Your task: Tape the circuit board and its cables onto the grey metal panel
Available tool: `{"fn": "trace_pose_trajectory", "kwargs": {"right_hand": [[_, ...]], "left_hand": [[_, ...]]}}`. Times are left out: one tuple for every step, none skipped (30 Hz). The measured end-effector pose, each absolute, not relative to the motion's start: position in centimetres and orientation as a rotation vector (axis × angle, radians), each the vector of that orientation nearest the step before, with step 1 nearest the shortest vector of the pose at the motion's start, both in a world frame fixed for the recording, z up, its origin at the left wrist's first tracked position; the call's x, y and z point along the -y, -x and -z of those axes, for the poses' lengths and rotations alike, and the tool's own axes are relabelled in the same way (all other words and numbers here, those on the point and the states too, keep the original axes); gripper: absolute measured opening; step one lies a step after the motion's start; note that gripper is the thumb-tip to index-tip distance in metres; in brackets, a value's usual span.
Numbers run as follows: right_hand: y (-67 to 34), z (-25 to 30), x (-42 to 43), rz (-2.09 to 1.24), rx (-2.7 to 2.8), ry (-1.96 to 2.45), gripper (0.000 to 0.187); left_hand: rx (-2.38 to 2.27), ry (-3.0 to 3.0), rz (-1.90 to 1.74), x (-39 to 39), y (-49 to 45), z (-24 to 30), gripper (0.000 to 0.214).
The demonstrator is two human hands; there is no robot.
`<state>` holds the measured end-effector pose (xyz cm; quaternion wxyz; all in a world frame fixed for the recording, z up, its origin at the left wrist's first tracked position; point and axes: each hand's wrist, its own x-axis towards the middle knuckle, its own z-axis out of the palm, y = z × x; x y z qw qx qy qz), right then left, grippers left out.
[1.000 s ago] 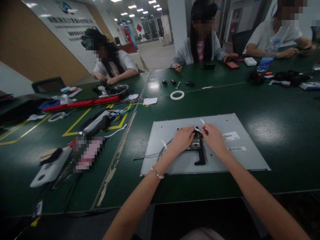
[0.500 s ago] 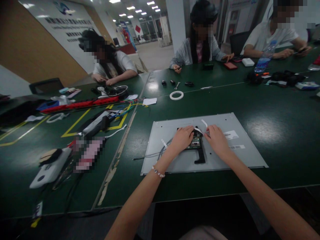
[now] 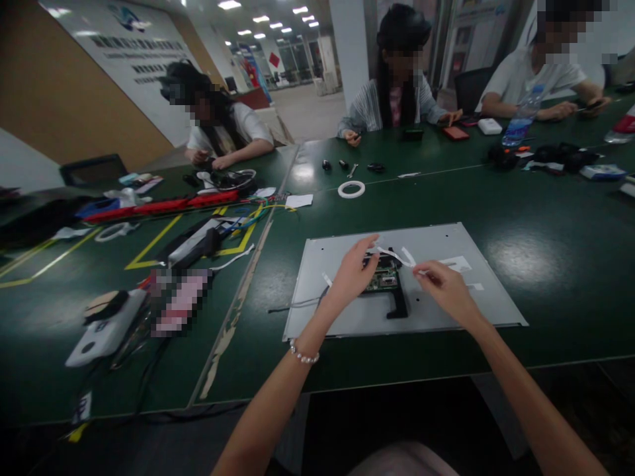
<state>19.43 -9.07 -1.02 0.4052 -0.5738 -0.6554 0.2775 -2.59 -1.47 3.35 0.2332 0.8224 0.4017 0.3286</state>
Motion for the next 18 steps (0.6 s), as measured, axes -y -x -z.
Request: {"fn": "trace_pose_trajectory", "kwargs": {"right_hand": [[-19.3,0.4,9.7,-0.832,1.693,1.383,0.027],[-19.3,-0.2,10.3,-0.948,1.739,1.318,0.026],[-19.2,-0.8,10.8,-1.04,1.781,1.262,0.025],[-19.1,-1.3,11.3,-1.111,1.811,1.221,0.025],[-19.1,-1.7,11.7,-1.164,1.826,1.195,0.025],[-19.0,-2.1,12.1,-1.202,1.827,1.188,0.026],[-19.0,-2.2,12.3,-1.219,1.812,1.199,0.027],[-18.9,-2.3,12.5,-1.222,1.79,1.221,0.028],[-18.9,-2.3,12.6,-1.214,1.765,1.248,0.03],[-18.8,-2.2,12.6,-1.2,1.741,1.279,0.035],[-18.8,-1.9,12.5,-1.184,1.722,1.311,0.041],[-18.7,-1.7,12.4,-1.164,1.706,1.347,0.048],[-18.7,-1.4,12.3,-1.135,1.694,1.389,0.051],[-18.6,-1.1,12.1,-1.092,1.684,1.437,0.051],[-18.5,-0.7,11.9,-1.029,1.673,1.485,0.047],[-18.5,-0.3,11.6,-0.955,1.668,1.532,0.042],[-18.3,0.0,11.4,-0.878,1.668,1.572,0.036],[-18.2,0.4,11.3,-0.808,1.673,1.603,0.032]], "left_hand": [[-1.036,-2.236,-0.937,2.3,2.8,-3.8,0.039],[-0.952,-2.222,-0.93,3.2,3.0,-4.3,0.037],[-0.878,-2.198,-0.903,4.2,3.2,-4.6,0.034],[-0.815,-2.168,-0.826,5.1,3.4,-4.9,0.031],[-0.791,-2.123,-0.746,5.9,3.6,-5.1,0.03],[-0.804,-2.073,-0.679,6.6,3.8,-5.2,0.028],[-0.838,-2.028,-0.625,7.2,3.9,-5.2,0.025],[-0.874,-1.99,-0.597,7.7,4.1,-5.1,0.023],[-0.911,-1.96,-0.59,8.1,4.2,-5.0,0.021],[-0.943,-1.937,-0.601,8.3,4.3,-4.8,0.019],[-0.97,-1.918,-0.623,8.5,4.3,-4.5,0.018],[-1.0,-1.902,-0.645,8.6,4.4,-4.2,0.018],[-1.033,-1.891,-0.66,8.8,4.4,-3.9,0.018],[-1.071,-1.886,-0.671,8.9,4.3,-3.5,0.017],[-1.115,-1.889,-0.683,9.0,4.2,-3.1,0.017],[-1.158,-1.903,-0.694,9.1,4.0,-2.7,0.017],[-1.206,-1.929,-0.704,9.4,3.7,-2.3,0.017],[-1.259,-1.964,-0.707,9.6,3.4,-2.0,0.018]]}}
